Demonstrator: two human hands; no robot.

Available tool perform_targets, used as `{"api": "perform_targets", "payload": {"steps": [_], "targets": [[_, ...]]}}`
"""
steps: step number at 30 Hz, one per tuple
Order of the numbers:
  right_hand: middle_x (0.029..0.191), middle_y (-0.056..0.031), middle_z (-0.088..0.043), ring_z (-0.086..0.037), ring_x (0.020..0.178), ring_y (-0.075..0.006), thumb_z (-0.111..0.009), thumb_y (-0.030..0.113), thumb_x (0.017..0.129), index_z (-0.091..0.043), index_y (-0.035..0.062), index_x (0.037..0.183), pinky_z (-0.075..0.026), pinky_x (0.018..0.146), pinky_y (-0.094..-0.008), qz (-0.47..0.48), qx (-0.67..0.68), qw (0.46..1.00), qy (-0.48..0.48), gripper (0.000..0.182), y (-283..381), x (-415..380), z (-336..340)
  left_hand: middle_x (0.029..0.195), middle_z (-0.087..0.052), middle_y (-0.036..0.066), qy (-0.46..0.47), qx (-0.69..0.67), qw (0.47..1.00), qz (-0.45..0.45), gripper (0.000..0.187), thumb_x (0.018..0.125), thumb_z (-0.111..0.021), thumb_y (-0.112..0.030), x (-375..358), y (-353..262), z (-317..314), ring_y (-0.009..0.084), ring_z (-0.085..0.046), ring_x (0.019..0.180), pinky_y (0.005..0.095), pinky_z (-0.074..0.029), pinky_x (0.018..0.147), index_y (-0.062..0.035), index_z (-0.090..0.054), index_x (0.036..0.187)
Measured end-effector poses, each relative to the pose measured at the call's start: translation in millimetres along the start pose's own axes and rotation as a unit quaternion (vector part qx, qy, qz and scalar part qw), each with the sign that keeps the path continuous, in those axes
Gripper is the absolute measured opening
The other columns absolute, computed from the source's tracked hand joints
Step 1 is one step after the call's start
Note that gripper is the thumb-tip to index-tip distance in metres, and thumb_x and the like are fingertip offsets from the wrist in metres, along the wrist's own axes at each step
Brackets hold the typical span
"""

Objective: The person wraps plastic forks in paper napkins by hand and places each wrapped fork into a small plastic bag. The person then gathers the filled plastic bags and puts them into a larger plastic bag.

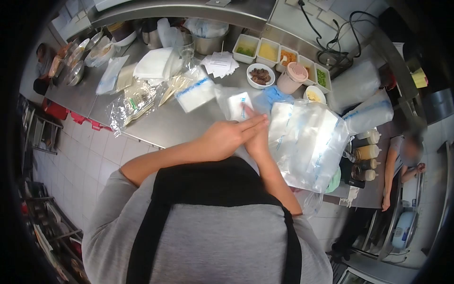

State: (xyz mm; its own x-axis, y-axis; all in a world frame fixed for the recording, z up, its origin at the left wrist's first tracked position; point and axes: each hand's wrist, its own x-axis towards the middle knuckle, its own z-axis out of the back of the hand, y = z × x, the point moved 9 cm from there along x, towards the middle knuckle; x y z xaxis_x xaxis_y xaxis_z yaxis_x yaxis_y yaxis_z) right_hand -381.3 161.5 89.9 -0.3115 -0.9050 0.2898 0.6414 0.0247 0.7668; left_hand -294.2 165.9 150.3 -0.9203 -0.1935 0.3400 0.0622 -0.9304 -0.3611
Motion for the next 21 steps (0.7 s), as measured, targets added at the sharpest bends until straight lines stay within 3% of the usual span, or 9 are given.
{"api": "perform_targets", "payload": {"steps": [3,6,12,15,17,18,19,20,21], "targets": [[0.112,-0.0186,-0.062,-0.057,0.105,-0.0319,-0.056,0.015,0.086,-0.055,0.0053,0.128,-0.042,0.092,-0.0352,0.191,-0.102,0.969,0.118,0.043,-17,-13,-42,0.146,-0.039,0.007,-0.036,-0.039,0.998,-0.021,0.068,0.071,-0.053,0.007,-7,-2,-13,0.0307,-0.065,0.088,0.0365,-0.054,0.068,-0.0035,-0.041,0.137],[0.117,-0.0135,-0.060,-0.055,0.110,-0.0249,-0.057,0.021,0.089,-0.053,0.0054,0.130,-0.039,0.097,-0.0335,-0.051,0.147,0.986,0.053,0.045,-41,-1,-34,0.146,-0.040,0.007,-0.025,-0.046,0.998,-0.043,0.068,0.072,-0.052,0.008,-11,-9,-25,0.0302,-0.065,0.091,0.0366,-0.055,0.070,-0.0036,-0.040,0.138],[0.120,-0.0088,-0.059,-0.052,0.113,-0.0171,-0.057,0.022,0.091,-0.053,0.0050,0.130,-0.037,0.099,-0.0301,0.003,0.235,0.972,0.004,0.043,-40,26,-30,0.146,-0.040,0.006,0.072,-0.103,0.992,-0.030,0.072,0.071,-0.052,0.010,-5,-23,-26,0.0282,-0.064,0.098,0.0367,-0.056,0.073,-0.0071,-0.039,0.140],[0.119,-0.0076,-0.059,-0.052,0.112,-0.0159,-0.055,0.023,0.092,-0.055,0.0035,0.128,-0.037,0.099,-0.0290,-0.003,0.274,0.962,0.000,0.041,-36,25,-37,0.145,-0.041,0.007,0.071,-0.171,0.975,-0.118,0.074,0.070,-0.053,0.010,-6,-46,-16,0.0280,-0.062,0.103,0.0359,-0.055,0.078,-0.0124,-0.041,0.140],[0.120,-0.0102,-0.059,-0.053,0.107,-0.0146,-0.049,0.029,0.095,-0.057,0.0019,0.122,-0.041,0.094,-0.0301,-0.039,0.193,0.969,0.146,0.039,-37,19,-47,0.144,-0.042,0.008,0.057,-0.205,0.959,-0.187,0.074,0.071,-0.055,0.007,-11,-50,-21,0.0287,-0.060,0.106,0.0367,-0.053,0.082,-0.0147,-0.042,0.140],[0.118,-0.0103,-0.060,-0.054,0.105,-0.0138,-0.048,0.029,0.095,-0.058,0.0022,0.120,-0.042,0.091,-0.0296,-0.018,0.241,0.955,0.171,0.038,-48,17,-59,0.143,-0.043,0.009,0.047,-0.219,0.950,-0.219,0.073,0.071,-0.056,0.005,-12,-49,-20,0.0290,-0.058,0.107,0.0372,-0.053,0.084,-0.0159,-0.042,0.140],[0.115,-0.0104,-0.061,-0.055,0.102,-0.0131,-0.047,0.028,0.095,-0.060,0.0024,0.119,-0.044,0.089,-0.0290,0.002,0.289,0.937,0.195,0.037,-45,13,-67,0.140,-0.045,0.010,0.011,-0.234,0.949,-0.208,0.071,0.073,-0.059,0.000,-10,-35,-8,0.0285,-0.057,0.109,0.0373,-0.052,0.085,-0.0157,-0.042,0.140],[0.112,-0.0091,-0.062,-0.055,0.099,-0.0128,-0.047,0.029,0.095,-0.062,0.0023,0.113,-0.043,0.086,-0.0286,-0.065,0.372,0.903,0.203,0.035,-54,0,-74,0.138,-0.047,0.010,-0.024,-0.253,0.947,-0.197,0.069,0.075,-0.062,-0.005,-9,-15,6,0.0280,-0.056,0.110,0.0374,-0.051,0.087,-0.0156,-0.042,0.139],[0.108,-0.0078,-0.063,-0.056,0.096,-0.0124,-0.047,0.029,0.095,-0.065,0.0021,0.107,-0.043,0.084,-0.0281,-0.133,0.452,0.859,0.199,0.035,-56,-13,-79,0.134,-0.048,0.012,-0.059,-0.270,0.958,-0.071,0.067,0.077,-0.065,-0.010,-4,32,11,0.0262,-0.056,0.107,0.0368,-0.050,0.085,-0.0153,-0.042,0.140]]}}
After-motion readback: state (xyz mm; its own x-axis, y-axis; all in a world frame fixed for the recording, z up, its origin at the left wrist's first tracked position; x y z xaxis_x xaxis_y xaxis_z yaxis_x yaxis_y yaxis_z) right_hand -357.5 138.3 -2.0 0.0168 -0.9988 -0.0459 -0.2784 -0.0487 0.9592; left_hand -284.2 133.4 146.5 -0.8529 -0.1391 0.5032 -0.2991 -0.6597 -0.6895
